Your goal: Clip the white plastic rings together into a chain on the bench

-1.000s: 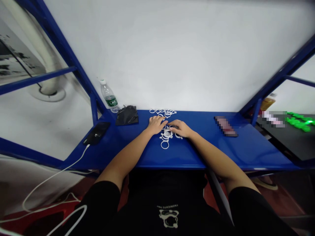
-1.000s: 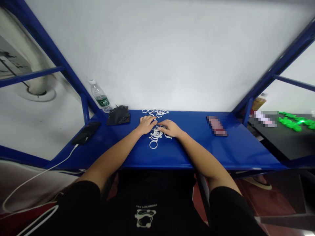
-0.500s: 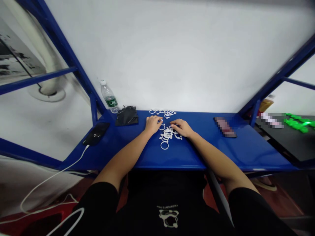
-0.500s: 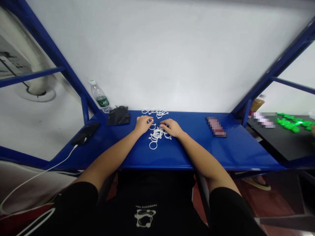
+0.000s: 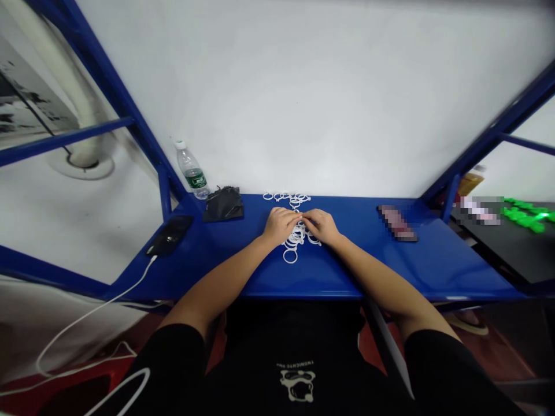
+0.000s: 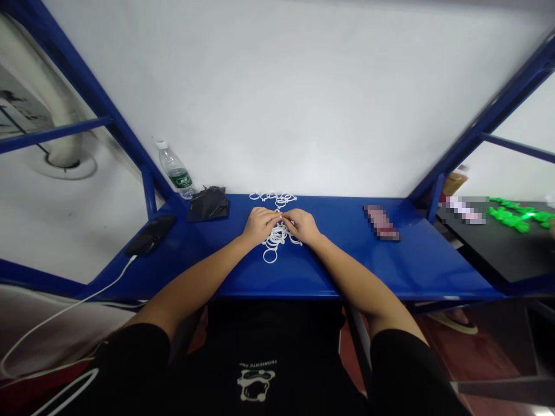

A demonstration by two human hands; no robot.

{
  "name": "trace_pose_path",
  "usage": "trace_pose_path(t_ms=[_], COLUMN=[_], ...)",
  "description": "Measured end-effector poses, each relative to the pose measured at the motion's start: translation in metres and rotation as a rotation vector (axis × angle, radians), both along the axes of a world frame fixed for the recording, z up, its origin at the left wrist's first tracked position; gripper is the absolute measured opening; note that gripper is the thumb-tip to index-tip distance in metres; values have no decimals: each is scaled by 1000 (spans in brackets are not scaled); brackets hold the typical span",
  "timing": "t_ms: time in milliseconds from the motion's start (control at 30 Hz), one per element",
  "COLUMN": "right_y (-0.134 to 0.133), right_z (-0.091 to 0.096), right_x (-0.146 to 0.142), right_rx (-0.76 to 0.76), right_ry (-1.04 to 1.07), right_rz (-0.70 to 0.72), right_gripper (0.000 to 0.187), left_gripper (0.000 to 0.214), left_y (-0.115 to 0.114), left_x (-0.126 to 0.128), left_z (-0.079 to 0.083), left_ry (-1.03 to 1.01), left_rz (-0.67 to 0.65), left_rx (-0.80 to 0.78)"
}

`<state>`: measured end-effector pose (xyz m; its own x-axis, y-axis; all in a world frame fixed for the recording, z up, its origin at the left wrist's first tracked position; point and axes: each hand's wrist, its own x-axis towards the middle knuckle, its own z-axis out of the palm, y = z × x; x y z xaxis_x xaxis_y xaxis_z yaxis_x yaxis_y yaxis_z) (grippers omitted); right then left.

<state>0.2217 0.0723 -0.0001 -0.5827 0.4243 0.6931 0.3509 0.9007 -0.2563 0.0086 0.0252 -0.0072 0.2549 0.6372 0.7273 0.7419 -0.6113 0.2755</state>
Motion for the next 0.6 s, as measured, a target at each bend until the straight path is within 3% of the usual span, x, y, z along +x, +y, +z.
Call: trace_pose_path(t_ms=[267,467,600], right_y=[-1,10,30], right_z=[0,1,-8], right_x=[0,6,15], right_rx=[68,-65,-194], right_ry=[-31,-84,-128], right_rz=[-7,-103,-215], right_gripper=[25,25,30], left_gripper=[20,13,19], left_y=[-2,-3,-1], left_x=[4,-2,-7], left_z=[4,10,6], left_ry=[35,20,80], left_rz=[9,113,51], left_rx=[-26,-62,-265])
